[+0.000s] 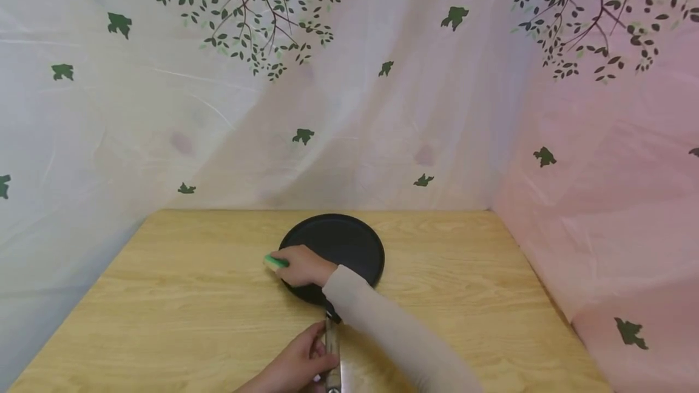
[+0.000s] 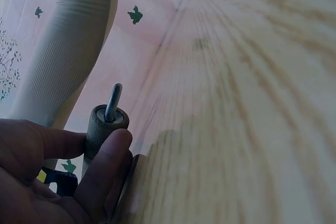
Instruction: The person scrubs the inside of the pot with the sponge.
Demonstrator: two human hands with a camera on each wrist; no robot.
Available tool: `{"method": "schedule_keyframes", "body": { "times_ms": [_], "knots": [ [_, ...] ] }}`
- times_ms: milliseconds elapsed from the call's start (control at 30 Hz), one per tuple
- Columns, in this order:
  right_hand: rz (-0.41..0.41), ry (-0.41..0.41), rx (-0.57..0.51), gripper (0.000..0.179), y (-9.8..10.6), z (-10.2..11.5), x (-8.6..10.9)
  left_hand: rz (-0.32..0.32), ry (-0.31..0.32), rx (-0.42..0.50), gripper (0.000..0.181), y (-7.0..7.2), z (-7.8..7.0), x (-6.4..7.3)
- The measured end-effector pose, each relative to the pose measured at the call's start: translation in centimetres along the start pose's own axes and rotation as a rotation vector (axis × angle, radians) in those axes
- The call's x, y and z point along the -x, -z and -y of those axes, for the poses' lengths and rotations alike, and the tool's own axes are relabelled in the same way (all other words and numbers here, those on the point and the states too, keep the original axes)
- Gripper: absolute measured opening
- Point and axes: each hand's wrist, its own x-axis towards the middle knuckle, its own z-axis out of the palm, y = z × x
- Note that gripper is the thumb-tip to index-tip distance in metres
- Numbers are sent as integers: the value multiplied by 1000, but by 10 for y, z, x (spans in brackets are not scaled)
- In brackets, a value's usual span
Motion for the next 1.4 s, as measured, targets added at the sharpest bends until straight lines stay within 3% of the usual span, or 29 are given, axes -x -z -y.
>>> {"method": "schedule_keyframes", "body": {
  "times_ms": [200,433,867,1067,1200,1300,1400],
  "knots": [
    [2,-50,-6,49,4,2,-6,-4,-3,-7,72,1,-1,0],
    [-12,-43,-22,50,7,1,-14,-7,-7,-6,72,3,-1,-1],
    [-55,-19,97,50,13,-15,-37,4,-9,21,72,4,1,-2],
    [-61,13,178,50,16,-22,-36,31,36,-16,76,5,4,-3],
    [-61,38,202,49,19,-26,-33,20,42,17,74,1,3,-1],
    [-60,43,214,49,23,-28,-33,17,34,22,76,1,7,-4],
    [-67,22,233,50,28,-32,-33,17,41,35,84,3,25,-14]
  ]
}}
